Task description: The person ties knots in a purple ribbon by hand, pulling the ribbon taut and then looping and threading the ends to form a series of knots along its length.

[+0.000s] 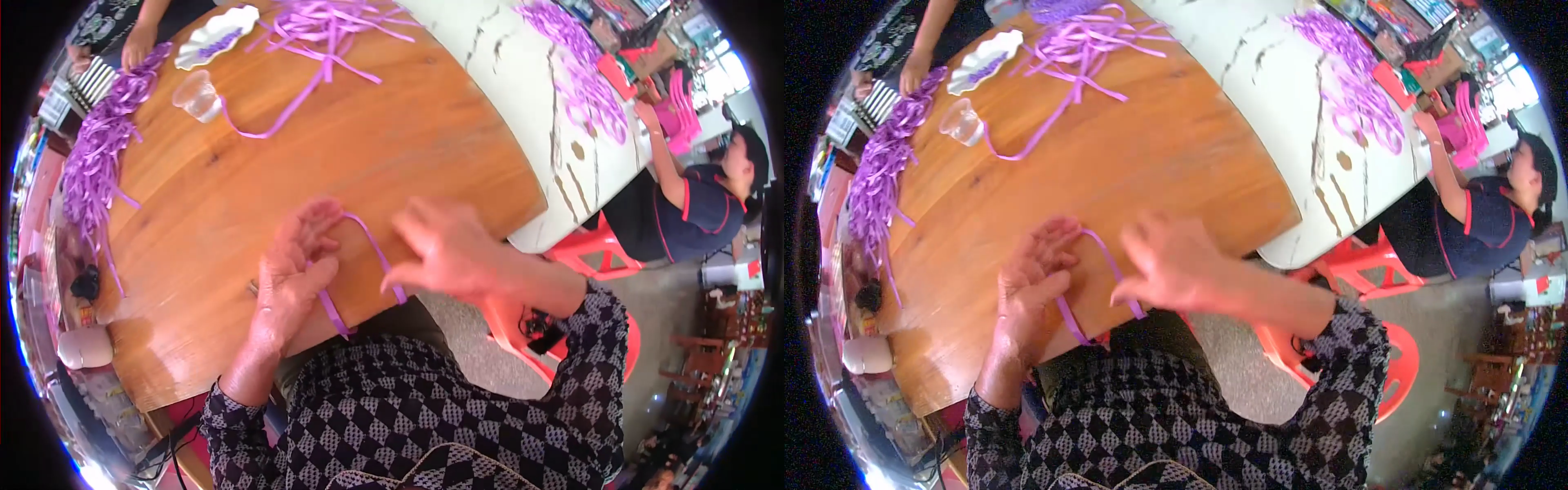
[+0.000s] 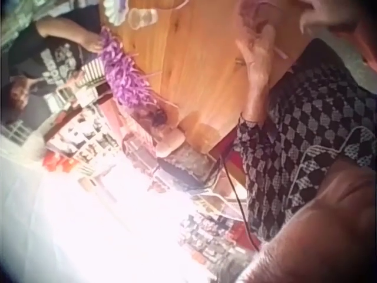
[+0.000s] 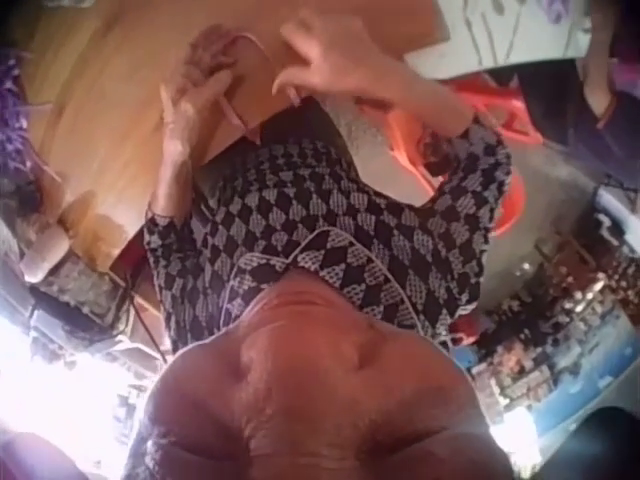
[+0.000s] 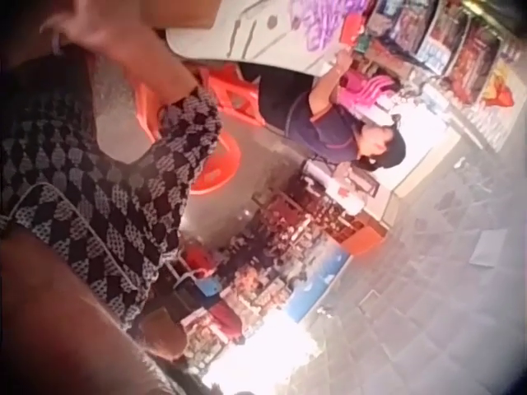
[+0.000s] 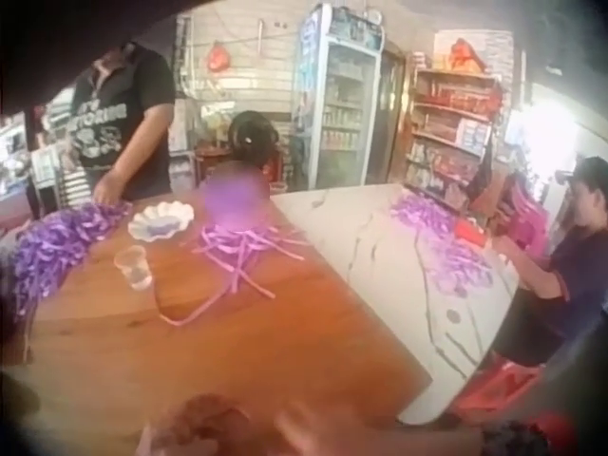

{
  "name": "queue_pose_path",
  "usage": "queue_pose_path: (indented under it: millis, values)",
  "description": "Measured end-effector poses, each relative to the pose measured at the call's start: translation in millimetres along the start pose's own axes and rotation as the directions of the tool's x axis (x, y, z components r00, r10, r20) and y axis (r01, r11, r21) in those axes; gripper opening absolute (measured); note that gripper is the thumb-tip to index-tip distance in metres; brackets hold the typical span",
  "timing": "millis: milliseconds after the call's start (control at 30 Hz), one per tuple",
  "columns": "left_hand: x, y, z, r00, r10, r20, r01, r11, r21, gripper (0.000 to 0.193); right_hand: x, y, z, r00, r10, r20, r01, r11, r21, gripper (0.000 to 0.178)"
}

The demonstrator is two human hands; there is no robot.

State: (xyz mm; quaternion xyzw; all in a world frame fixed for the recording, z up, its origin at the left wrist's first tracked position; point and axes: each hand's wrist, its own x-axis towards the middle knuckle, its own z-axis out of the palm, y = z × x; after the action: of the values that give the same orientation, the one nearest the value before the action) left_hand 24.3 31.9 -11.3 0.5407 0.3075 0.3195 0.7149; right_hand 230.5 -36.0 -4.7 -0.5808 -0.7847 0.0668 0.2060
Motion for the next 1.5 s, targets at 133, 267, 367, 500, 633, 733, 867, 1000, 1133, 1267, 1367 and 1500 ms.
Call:
queue_pose_path:
  millis: [133,267,367,500,633,733,867,1000,1133,1267,1367,1500]
  values:
    - [0.0,3.6,3.6,1.000,-0.001,-0.020,0.001,1.000,-0.018,0.060,4.0,-18.1,31.5,0.972,-0.082,0.220,0.072,0.996,0.053,0.031]
    - [-12.2,4.9,1.1,0.981,0.105,-0.166,-0.117,0.991,-0.066,0.056,19.0,-3.9,19.3,0.910,0.079,0.406,-0.144,0.981,0.131,0.015]
    - [-23.8,17.0,-21.3,0.955,0.188,-0.228,-0.154,0.975,0.161,0.049,41.3,45.8,-23.4,0.974,0.224,0.032,-0.225,0.974,0.035,0.008]
    - [-2.2,36.1,-35.2,0.976,0.156,-0.154,-0.076,0.899,0.430,0.037,47.9,197.9,-133.9,0.800,0.368,-0.474,-0.447,0.892,-0.062,0.011]
    - [52.9,39.1,-47.6,0.905,0.418,0.080,-0.242,0.352,0.904,0.034,30.7,274.3,-204.3,0.790,0.341,-0.509,-0.594,0.630,-0.500,0.014]
    - [92.6,17.8,-70.7,0.711,0.656,0.253,-0.270,-0.078,0.960,0.030,53.2,241.9,-138.1,0.757,0.371,-0.538,-0.543,0.815,-0.202,0.017]
    - [107.1,2.8,-62.1,0.820,0.546,0.174,-0.100,-0.162,0.982,0.022,52.2,130.1,-60.4,0.879,0.279,-0.387,-0.235,0.959,0.156,0.003]
    - [57.7,-0.2,-25.3,0.960,0.251,0.124,-0.155,0.108,0.982,0.008,50.5,44.1,-10.7,0.971,0.229,-0.068,-0.189,0.908,0.373,0.011]
    - [4.8,19.7,1.2,0.983,0.170,0.072,-0.169,0.671,0.722,0.008,58.4,-10.9,8.3,0.908,0.211,0.363,-0.418,0.370,0.830,0.017]
    - [-31.1,35.8,0.0,0.987,-0.097,0.125,0.022,0.866,0.500,0.011,50.7,-39.2,6.0,0.885,0.192,0.424,-0.430,-0.015,0.903,0.016]
    - [-60.3,44.4,-9.2,0.916,-0.321,0.240,0.183,0.868,0.462,0.010,54.9,-33.2,-7.1,0.900,0.314,0.304,-0.229,-0.254,0.940,0.014]
    - [-75.1,64.2,-34.6,0.981,-0.157,-0.113,0.170,0.979,0.110,0.015,56.5,0.4,-17.7,0.845,0.485,0.227,-0.115,-0.250,0.961,0.014]
